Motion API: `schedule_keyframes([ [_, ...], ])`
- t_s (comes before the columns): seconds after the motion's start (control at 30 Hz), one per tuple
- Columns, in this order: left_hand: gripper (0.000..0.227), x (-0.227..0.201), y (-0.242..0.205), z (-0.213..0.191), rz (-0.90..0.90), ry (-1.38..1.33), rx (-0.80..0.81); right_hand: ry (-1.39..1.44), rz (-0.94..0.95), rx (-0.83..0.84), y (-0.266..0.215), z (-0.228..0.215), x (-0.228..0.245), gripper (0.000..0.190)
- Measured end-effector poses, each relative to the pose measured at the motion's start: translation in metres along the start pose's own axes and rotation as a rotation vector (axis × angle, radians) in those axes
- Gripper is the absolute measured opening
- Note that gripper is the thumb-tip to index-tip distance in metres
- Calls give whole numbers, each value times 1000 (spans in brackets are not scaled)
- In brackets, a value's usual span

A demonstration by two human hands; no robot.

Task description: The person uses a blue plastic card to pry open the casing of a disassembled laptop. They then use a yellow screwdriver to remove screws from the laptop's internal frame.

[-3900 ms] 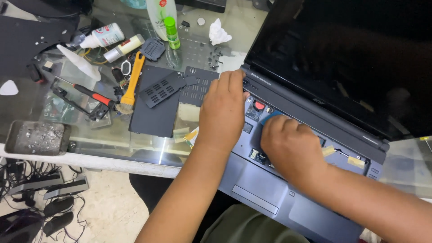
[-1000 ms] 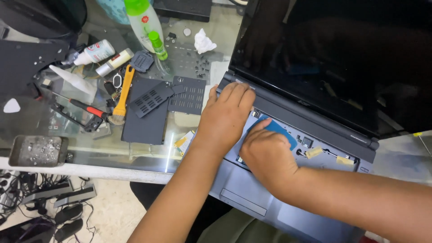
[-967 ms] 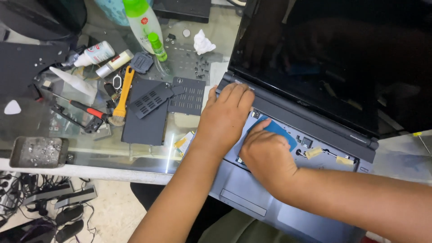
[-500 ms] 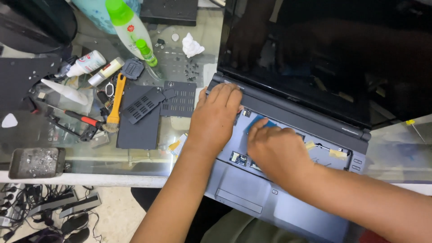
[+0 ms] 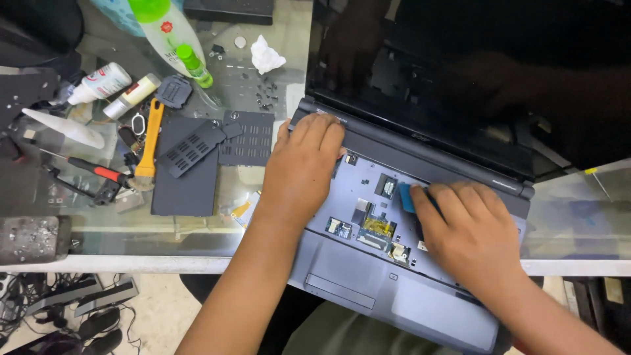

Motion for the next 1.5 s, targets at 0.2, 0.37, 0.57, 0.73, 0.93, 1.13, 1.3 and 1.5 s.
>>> schedule_keyframes([
  [0.2, 18, -1, 1, -4, 20, 45, -32, -115, 23, -28, -3, 1, 2, 11],
  [0.37, 18, -1, 0, -2, 21, 69, -41, -169, -8, 38, -5, 14, 2, 23],
  [0.57, 19, -2, 0, 0, 12, 64, -38, -94, 6, 124, 6, 21, 1, 22],
  [0.73, 16, -4, 0, -4, 20, 78, -71, -177, -134, 101, 11, 30, 19, 12],
  [0.93, 26, -5, 0, -3, 9, 103, -58, -54, -41, 177, 21, 35, 17, 25],
  [1.13, 26, -6, 0, -5, 15, 118, -76, -48, -70, 170, 25, 37, 20, 25],
  [1.3, 29, -6, 0, -4, 11, 108, -70, -85, -106, 44, 20, 34, 23, 14],
  [1.5, 31, -6, 0, -4, 6, 105, -60, -100, -113, 45, 23, 31, 25, 14],
])
Point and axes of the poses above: each hand's wrist, its own y-axis towards the middle knuckle, its own z-axis out of the palm, x = y × z, the point moved 7 cm from there along y, towards the middle knuckle, and after that the axes turned 6 degrees about z, right-handed, at the moved point
